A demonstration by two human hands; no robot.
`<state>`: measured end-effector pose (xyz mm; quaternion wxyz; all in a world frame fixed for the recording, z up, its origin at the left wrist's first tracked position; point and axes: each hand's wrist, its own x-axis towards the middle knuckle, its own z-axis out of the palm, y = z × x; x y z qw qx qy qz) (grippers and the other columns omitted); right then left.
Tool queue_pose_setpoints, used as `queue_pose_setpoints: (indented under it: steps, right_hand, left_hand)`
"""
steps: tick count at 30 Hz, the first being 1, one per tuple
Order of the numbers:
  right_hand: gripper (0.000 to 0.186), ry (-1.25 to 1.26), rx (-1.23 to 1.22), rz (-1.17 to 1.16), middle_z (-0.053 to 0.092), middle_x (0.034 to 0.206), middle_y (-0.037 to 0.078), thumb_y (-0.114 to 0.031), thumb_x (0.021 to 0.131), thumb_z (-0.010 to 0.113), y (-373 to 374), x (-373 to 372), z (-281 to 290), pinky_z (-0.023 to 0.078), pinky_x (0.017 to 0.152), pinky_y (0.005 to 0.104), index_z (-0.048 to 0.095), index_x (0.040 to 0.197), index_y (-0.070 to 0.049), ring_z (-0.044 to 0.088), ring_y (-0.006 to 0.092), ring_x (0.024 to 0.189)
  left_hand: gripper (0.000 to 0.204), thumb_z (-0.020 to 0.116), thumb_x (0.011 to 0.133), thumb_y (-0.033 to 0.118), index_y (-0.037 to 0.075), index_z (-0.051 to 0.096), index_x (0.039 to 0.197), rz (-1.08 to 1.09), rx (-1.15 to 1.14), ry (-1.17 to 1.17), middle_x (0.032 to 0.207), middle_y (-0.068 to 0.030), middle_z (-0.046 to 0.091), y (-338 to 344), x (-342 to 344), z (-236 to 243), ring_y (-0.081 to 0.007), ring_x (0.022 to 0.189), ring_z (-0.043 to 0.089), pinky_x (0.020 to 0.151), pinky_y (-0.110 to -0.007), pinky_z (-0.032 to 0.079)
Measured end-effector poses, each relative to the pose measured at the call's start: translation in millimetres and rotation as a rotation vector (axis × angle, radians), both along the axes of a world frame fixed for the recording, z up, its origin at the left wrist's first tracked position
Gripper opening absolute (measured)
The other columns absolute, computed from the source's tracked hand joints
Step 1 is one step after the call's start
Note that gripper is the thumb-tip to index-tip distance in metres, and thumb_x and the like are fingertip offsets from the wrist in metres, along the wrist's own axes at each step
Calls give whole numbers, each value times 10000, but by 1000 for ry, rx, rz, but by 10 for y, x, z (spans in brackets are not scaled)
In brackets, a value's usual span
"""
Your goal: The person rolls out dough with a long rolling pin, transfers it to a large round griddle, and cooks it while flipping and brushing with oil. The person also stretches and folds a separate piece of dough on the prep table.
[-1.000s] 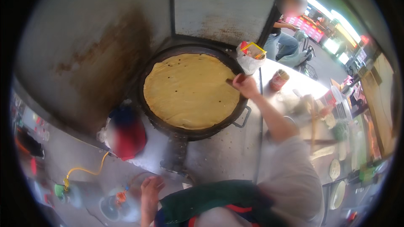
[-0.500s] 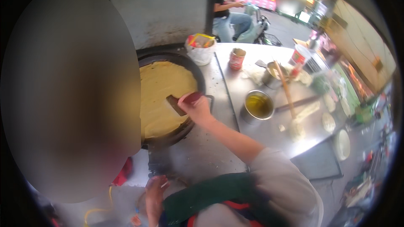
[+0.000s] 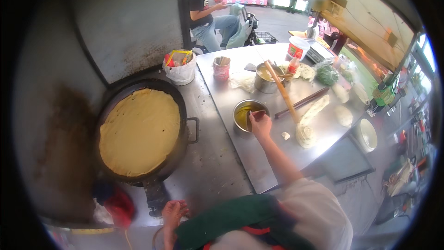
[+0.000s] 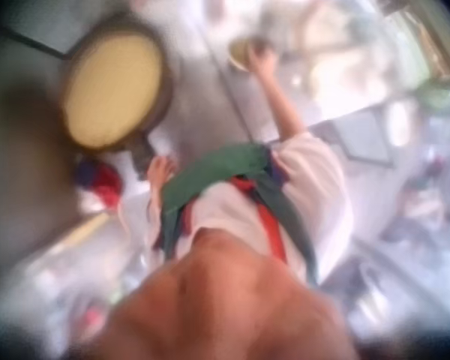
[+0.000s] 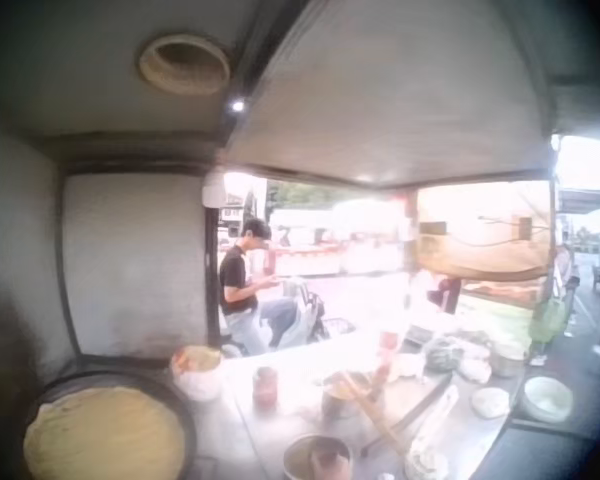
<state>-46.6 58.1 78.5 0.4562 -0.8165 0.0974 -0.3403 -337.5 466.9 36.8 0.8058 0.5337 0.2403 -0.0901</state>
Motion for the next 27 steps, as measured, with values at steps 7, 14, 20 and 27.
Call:
queue_pose_setpoints:
  steps: [7, 14, 20, 27]
  right_hand:
    - [390, 3, -120, -131, 704, 987, 183, -223, 821, 774, -786, 23, 185, 542, 821, 373, 667, 1130, -10, 699, 286, 868]
    - [718, 218, -860, -171, 614, 1181, 302, -201, 717, 813, -2544, 494, -739, 461, 1011, 479, 509, 1308, 70, 584, 442, 1122]
    - [292, 298, -448, -47, 681, 914, 229, -164, 767, 749, -2535, 568, -598, 503, 768, 494, 677, 1004, -9, 632, 459, 864]
    - [272, 159, -154, 195, 620, 777, 36, -124, 833, 764, -1889, -108, 227, 467, 644, 289, 676, 1025, 46, 558, 128, 682]
  left_hand:
    - [190, 618, 994, 178, 32, 573, 1107, 27, 58, 4, 1119, -151, 653, -370, 117, 74, -254, 1026, 653, 823, -413, 592]
    - [120, 556, 1020, 127, 29, 570, 1087, 23, 88, 5, 1149, -153, 641, -796, 104, 92, -256, 1038, 636, 858, -422, 574]
    - [105, 592, 1001, 113, 36, 612, 1070, 140, 164, -104, 1107, -94, 663, -862, -25, 385, -179, 1001, 639, 830, -353, 564]
    - [109, 667, 910, 86, 49, 651, 1011, 197, 1005, -375, 954, -73, 704, -111, 329, 888, -174, 858, 679, 755, -298, 535]
